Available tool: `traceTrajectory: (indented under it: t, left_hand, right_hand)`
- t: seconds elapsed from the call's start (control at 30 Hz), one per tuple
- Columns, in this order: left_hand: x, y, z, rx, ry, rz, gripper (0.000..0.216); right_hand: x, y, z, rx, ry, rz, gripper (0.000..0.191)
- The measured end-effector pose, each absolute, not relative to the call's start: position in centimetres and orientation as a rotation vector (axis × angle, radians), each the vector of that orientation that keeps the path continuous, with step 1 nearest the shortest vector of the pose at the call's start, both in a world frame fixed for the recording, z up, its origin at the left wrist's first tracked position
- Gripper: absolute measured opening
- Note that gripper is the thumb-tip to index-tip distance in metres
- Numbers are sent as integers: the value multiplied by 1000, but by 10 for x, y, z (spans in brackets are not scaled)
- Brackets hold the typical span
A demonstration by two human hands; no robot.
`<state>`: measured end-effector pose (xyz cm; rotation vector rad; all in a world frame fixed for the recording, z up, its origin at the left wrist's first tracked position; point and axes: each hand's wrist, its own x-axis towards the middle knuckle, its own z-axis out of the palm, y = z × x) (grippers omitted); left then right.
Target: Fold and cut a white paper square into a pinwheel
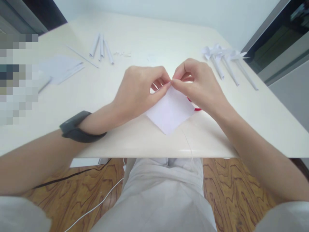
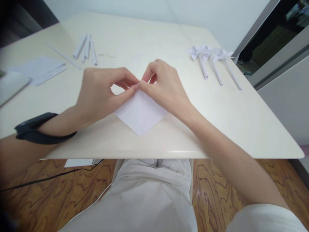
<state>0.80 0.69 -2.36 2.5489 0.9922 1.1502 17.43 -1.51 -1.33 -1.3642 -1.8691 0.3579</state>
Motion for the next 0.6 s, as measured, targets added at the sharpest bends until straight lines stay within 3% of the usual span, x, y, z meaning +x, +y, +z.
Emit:
traceTrajectory:
  t: [0.3, 0.6]
  left_hand:
    - [5, 8, -20, 2546, 1002, 1018, 14]
    - [6, 11, -27, 2417, 998, 894, 14]
  right_hand:
    - [174, -20, -15, -1334, -1887, 303, 12]
    - [185, -7, -22, -1333, -1895, 513, 7]
